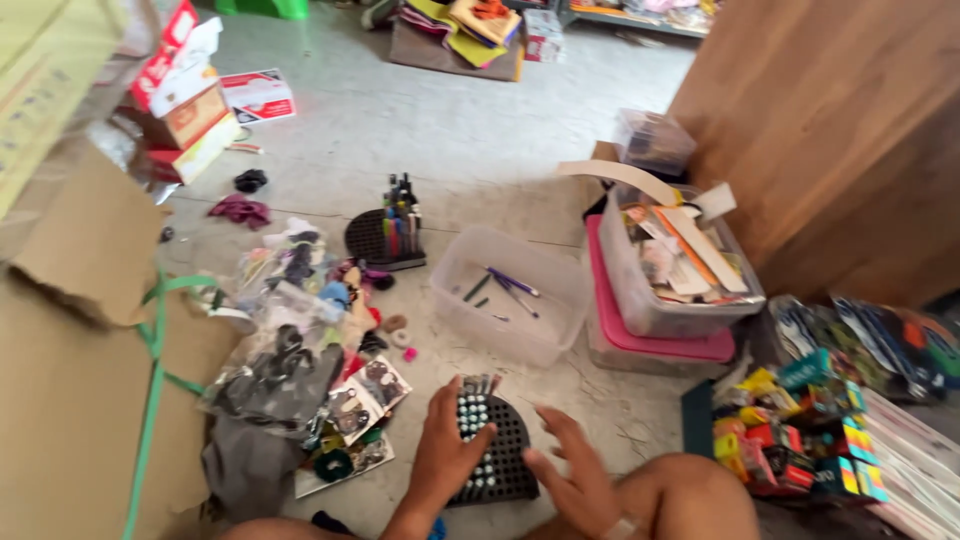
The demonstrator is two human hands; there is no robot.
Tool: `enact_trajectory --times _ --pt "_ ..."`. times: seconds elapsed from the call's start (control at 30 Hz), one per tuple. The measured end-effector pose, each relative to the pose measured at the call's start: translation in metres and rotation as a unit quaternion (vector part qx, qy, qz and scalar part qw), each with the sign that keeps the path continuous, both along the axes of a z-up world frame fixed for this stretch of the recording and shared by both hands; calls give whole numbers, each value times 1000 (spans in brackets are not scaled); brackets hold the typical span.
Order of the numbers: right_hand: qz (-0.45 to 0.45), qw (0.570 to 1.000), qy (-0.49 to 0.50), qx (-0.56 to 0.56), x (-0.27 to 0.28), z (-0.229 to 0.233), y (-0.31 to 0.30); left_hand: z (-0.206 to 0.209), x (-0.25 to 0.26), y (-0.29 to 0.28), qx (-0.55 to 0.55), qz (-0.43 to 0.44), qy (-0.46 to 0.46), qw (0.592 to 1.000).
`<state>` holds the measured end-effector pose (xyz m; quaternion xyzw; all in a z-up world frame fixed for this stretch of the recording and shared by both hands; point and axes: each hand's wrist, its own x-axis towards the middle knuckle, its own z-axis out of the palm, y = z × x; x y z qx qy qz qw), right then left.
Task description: The recorder sorts and organizes various gift shop items, including pens and stickers, while sitting on the floor near cardboard boxes.
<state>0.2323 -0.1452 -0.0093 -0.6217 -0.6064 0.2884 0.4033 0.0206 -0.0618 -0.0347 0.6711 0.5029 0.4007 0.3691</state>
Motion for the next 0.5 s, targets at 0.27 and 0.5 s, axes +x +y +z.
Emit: enact_trajectory --times 0.27,0.5 --pt "88 959 192 -189 -70 -54 60 -9 -7 -1 -36 35 57 997" --pt "-95 981 -121 115 49 36 -46 -36 -6 13 34 13 56 998"
